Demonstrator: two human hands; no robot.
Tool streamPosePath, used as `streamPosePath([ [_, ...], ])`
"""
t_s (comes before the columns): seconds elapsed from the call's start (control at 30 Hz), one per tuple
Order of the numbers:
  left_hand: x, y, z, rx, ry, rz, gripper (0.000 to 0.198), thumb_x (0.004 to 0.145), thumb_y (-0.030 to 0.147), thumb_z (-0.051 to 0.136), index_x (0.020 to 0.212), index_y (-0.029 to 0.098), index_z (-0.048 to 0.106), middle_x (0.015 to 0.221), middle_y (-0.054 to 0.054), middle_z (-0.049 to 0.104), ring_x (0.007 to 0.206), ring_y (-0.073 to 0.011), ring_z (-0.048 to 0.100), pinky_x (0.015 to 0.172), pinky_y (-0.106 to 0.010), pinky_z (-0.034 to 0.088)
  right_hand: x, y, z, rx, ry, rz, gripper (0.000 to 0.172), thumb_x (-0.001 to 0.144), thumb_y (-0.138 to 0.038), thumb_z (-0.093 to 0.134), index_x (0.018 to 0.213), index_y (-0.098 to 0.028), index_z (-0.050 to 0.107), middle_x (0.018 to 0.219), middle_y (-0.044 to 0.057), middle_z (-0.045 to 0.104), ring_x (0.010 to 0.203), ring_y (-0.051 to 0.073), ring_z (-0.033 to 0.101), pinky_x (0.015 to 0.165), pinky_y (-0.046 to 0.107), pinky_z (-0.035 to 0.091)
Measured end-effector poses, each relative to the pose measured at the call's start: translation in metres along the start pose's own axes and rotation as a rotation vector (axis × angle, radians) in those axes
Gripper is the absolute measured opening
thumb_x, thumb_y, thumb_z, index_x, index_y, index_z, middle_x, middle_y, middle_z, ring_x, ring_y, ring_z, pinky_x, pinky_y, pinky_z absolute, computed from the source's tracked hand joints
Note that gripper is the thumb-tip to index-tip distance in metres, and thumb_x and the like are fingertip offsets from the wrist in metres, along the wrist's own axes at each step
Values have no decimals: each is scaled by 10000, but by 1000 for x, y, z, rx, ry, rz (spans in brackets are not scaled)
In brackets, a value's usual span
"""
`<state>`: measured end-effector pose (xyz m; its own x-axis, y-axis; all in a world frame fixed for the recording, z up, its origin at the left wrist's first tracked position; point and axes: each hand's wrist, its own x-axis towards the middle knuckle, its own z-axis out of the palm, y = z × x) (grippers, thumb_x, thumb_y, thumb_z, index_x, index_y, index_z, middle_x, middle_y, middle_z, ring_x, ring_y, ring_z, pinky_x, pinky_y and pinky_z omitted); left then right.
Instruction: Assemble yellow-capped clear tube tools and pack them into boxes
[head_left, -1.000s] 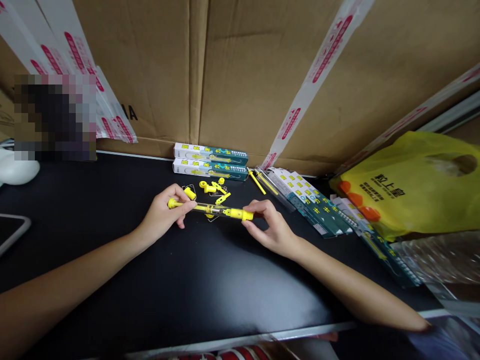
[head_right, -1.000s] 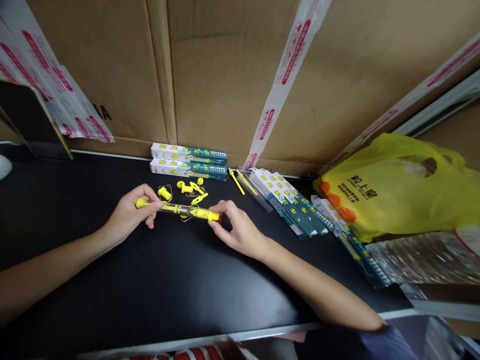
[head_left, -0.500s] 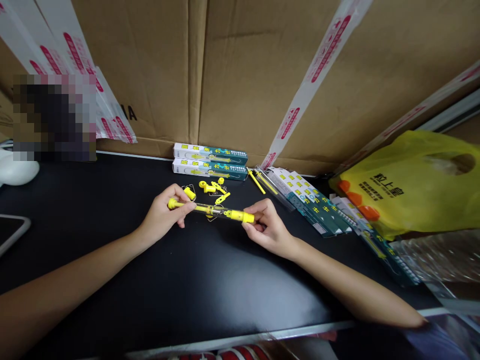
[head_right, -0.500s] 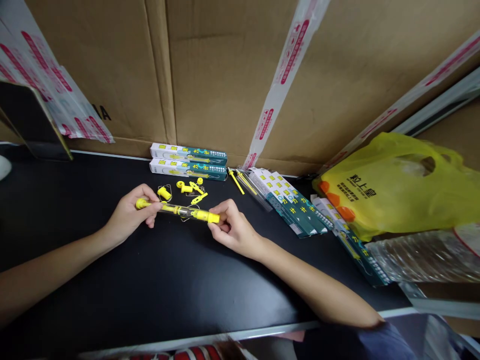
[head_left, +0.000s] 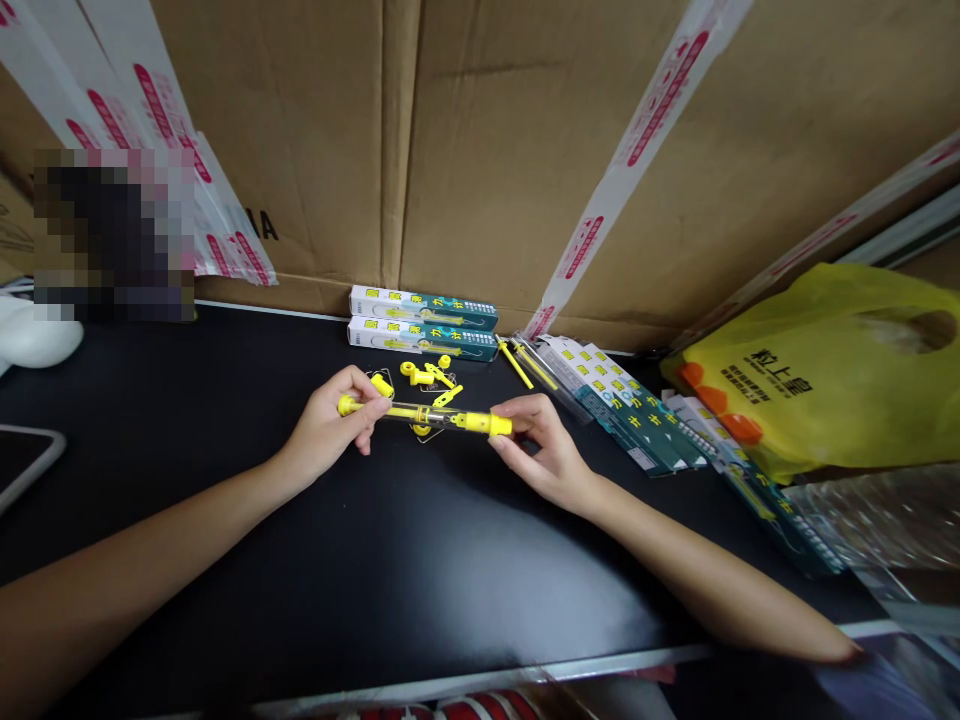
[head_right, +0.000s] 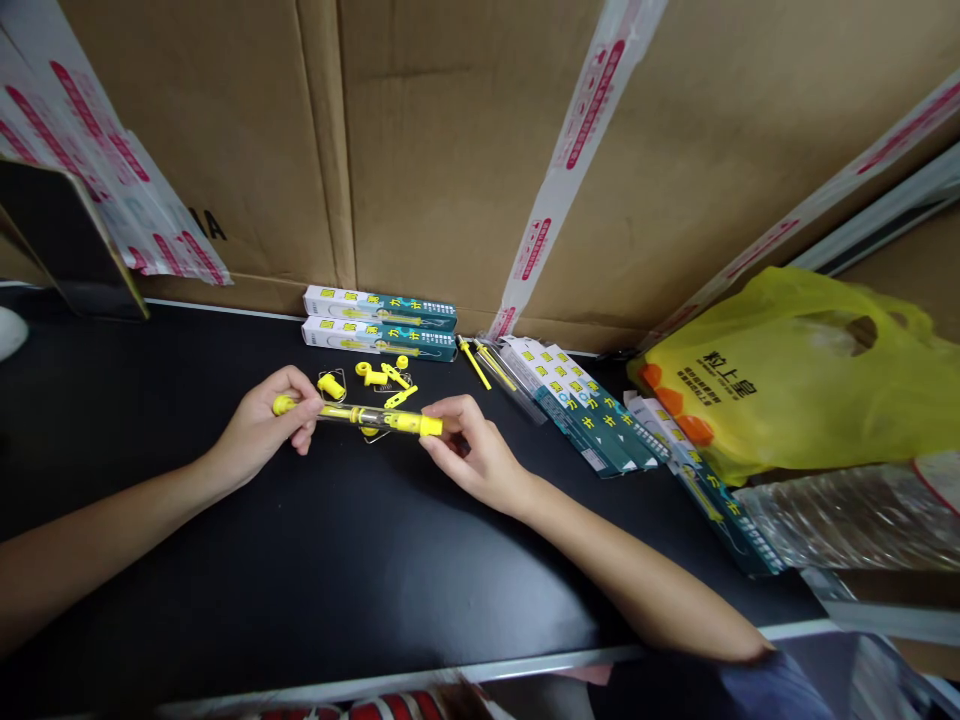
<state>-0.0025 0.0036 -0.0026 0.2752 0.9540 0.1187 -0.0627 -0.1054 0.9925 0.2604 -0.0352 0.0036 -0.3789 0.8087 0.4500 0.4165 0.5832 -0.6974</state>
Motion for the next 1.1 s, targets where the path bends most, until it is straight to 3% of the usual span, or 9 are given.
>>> streamPosePath([
  [0.13,0,-1,0,18,-24,10,220,825,306,616,780,192,434,515,90,446,407,-53,430,408,-181,448,0,3,1,-1,17,-38,211,914,-256,517,1106,-234,432,929,42,520,674,119,545,574,265,512],
  [0.3,1,-5,0,16,0,51,217,828,294,605,861,207,408,589,100,427,405,-37,414,392,-162,418,0,2,2,-72,-14,-154,175,921,-220,488,1071,-243,401,857,29,512,654,132,524,582,280,493],
  [0.63,1,-2,0,40,-13,22,230,820,297,603,876,206,399,600,95,428,400,-34,401,369,-154,382,5,4,-8,-268,-148,-334,298,890,-126,489,1124,-261,362,810,23,513,650,157,491,578,296,431],
  [0.8,1,-2,0,27,-16,22,225,816,302,611,876,205,416,600,95,422,406,-38,395,375,-158,382,3,0,-6,-212,-139,-287,285,895,-144,495,1123,-262,371,842,27,513,644,145,486,578,292,447],
  [0.97,2,-2,-2,124,-80,26,164,837,335,576,841,177,532,581,67,476,442,-58,457,449,-182,427,4,-12,-3,78,29,-51,218,901,-254,540,1084,-238,423,885,26,517,656,113,533,575,246,498],
  [1.1,-2,-4,-2,358,-172,88,148,806,314,622,839,171,641,652,22,604,573,-100,576,563,-205,471,10,-19,-4,340,62,106,238,880,-337,580,1039,-220,448,826,-7,491,570,74,515,485,197,488],
])
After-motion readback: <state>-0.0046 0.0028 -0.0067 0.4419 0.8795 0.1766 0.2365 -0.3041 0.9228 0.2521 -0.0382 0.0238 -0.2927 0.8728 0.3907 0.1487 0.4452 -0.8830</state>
